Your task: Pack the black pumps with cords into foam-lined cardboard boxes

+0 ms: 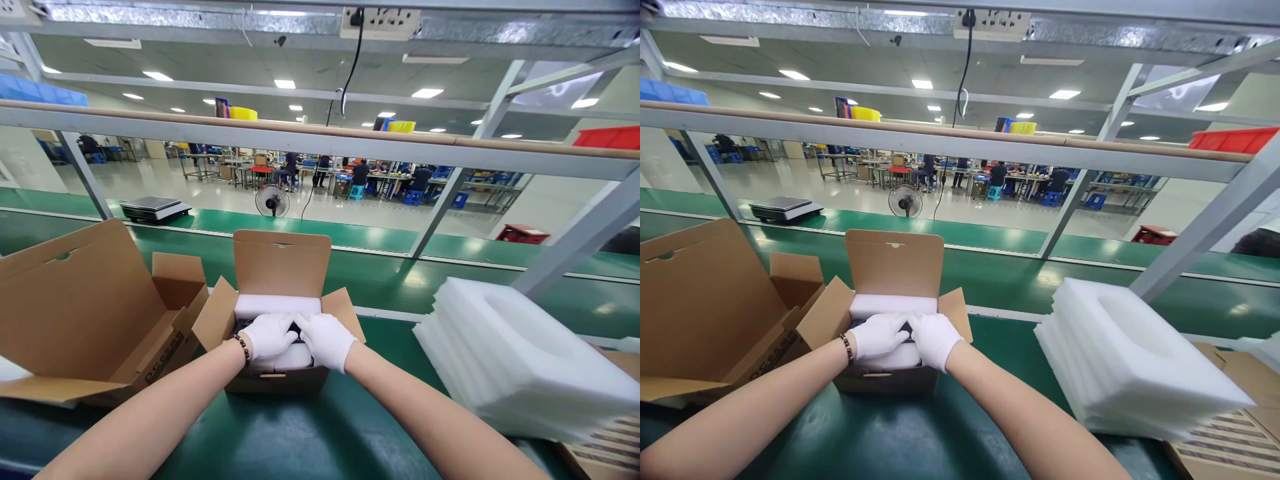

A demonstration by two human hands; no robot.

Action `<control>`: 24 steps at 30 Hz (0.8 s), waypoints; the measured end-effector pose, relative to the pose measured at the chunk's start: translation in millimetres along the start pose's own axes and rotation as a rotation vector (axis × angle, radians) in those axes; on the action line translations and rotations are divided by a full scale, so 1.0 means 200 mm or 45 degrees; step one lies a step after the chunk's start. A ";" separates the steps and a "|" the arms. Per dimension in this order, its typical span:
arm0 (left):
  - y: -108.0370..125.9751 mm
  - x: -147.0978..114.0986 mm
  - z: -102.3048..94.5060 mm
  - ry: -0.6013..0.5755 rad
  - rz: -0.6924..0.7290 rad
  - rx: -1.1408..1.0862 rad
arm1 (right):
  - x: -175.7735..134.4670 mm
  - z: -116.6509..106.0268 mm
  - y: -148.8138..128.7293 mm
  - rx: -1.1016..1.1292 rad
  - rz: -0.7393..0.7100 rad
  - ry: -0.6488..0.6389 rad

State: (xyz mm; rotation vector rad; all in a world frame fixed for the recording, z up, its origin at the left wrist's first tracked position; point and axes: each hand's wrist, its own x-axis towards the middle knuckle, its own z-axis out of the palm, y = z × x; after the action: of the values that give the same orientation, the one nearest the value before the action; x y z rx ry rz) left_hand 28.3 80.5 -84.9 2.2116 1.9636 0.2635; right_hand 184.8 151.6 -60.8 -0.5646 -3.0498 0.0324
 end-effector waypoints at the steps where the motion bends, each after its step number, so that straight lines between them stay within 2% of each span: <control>1: 0.01 -0.02 0.01 0.039 -0.012 0.009 | 0.00 0.00 0.00 -0.012 0.004 -0.028; 5: 0.03 -0.10 0.02 0.205 -0.022 0.087 | 0.01 0.03 0.00 -0.063 -0.001 -0.045; 10: 0.03 -0.13 0.00 0.133 0.102 0.132 | -0.02 0.06 0.00 0.059 -0.042 0.069; 13: 0.04 -0.13 -0.01 0.167 0.124 0.139 | -0.05 0.06 0.09 0.362 -0.034 0.144; 14: 0.04 -0.13 -0.01 0.172 0.101 0.138 | -0.07 0.06 0.14 0.505 0.028 0.243; 15: 0.05 -0.13 0.00 0.172 0.080 0.134 | -0.10 0.06 0.21 0.641 0.139 0.407; 17: 0.06 -0.13 -0.01 0.179 0.050 0.121 | -0.17 0.08 0.35 0.873 0.464 0.821; 18: 0.06 -0.13 -0.01 0.181 0.043 0.111 | -0.20 0.10 0.40 0.968 0.631 0.972; 19: 0.06 -0.13 -0.01 0.179 0.040 0.103 | -0.22 0.12 0.43 1.065 0.735 1.007; 20: 0.07 -0.13 -0.02 0.174 0.037 0.097 | -0.22 0.15 0.43 1.140 0.772 0.977; 21: 0.07 -0.13 -0.02 0.170 0.032 0.093 | -0.21 0.17 0.41 1.178 0.729 0.887; 22: 0.07 -0.13 -0.02 0.167 0.029 0.090 | -0.19 0.18 0.36 1.150 0.617 0.770; 24: 0.07 -0.12 -0.01 0.171 0.031 0.086 | -0.11 0.19 0.22 0.877 0.322 0.546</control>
State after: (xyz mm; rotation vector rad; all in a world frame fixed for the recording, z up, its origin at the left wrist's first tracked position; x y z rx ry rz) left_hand 37.7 54.2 -79.6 2.3169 2.0430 0.3635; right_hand 220.5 184.4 -101.4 -0.7554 -2.3181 0.8106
